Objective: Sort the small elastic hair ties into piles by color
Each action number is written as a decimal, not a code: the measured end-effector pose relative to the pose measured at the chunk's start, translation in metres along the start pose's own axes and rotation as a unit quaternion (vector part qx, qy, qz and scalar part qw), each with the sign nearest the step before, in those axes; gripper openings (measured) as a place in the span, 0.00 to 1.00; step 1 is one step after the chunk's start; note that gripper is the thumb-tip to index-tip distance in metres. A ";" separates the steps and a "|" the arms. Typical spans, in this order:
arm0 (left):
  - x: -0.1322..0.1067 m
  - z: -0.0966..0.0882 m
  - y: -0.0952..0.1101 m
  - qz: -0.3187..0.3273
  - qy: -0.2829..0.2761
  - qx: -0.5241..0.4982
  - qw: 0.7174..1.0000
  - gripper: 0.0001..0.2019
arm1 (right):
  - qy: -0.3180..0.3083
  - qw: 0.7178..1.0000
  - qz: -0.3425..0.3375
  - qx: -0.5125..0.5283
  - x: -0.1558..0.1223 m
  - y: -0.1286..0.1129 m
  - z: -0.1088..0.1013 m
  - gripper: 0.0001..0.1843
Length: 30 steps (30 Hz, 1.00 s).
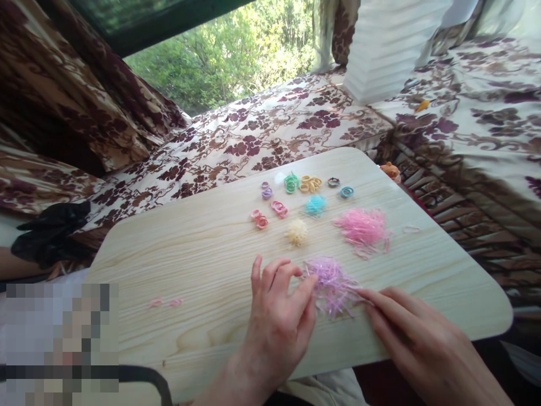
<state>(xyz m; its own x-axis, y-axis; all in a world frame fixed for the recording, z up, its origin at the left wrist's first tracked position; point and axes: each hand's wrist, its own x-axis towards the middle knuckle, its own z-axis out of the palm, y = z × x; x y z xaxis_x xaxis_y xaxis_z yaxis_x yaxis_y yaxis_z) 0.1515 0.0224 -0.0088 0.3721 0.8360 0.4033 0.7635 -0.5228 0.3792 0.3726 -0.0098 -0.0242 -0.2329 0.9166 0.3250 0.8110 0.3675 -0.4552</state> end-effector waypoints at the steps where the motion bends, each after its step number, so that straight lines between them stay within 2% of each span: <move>1: 0.004 0.003 0.003 0.003 -0.012 0.003 1.000 0.13 | 0.009 1.000 0.004 0.001 0.000 0.001 0.001 0.14; 5: 0.008 0.010 0.005 0.004 -0.042 0.007 0.999 0.12 | 0.015 1.000 0.013 0.012 0.000 0.002 0.002 0.13; 10: -0.005 0.004 -0.004 0.026 -0.029 0.003 0.999 0.10 | 0.010 1.000 0.023 0.014 0.001 0.003 0.002 0.13; 17: -0.010 -0.003 -0.010 0.016 -0.012 0.000 1.000 0.11 | -0.014 1.000 0.019 0.011 -0.002 0.006 0.001 0.14; 21: -0.014 -0.011 -0.015 0.001 -0.030 0.032 0.999 0.15 | 0.011 0.999 0.028 -0.036 -0.007 0.009 -0.009 0.17; 24: -0.016 -0.015 -0.015 -0.027 -0.032 0.063 0.997 0.13 | 0.016 0.996 0.028 -0.086 -0.008 0.009 -0.013 0.18; 27: -0.012 -0.010 -0.011 -0.028 -0.040 0.055 0.997 0.07 | 0.005 0.995 0.023 -0.096 -0.001 0.001 -0.007 0.17; 30: -0.004 -0.001 -0.003 -0.016 -0.045 0.027 0.998 0.07 | -0.014 0.997 0.002 -0.077 0.011 -0.012 0.005 0.14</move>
<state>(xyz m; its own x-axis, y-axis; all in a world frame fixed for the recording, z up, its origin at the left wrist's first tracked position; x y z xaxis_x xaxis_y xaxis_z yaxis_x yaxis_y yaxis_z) 0.1469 0.0206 -0.0109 0.3919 0.8648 0.3137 0.8016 -0.4884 0.3449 0.3579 -0.0033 -0.0189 -0.2430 0.9225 0.2998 0.8839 0.3379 -0.3233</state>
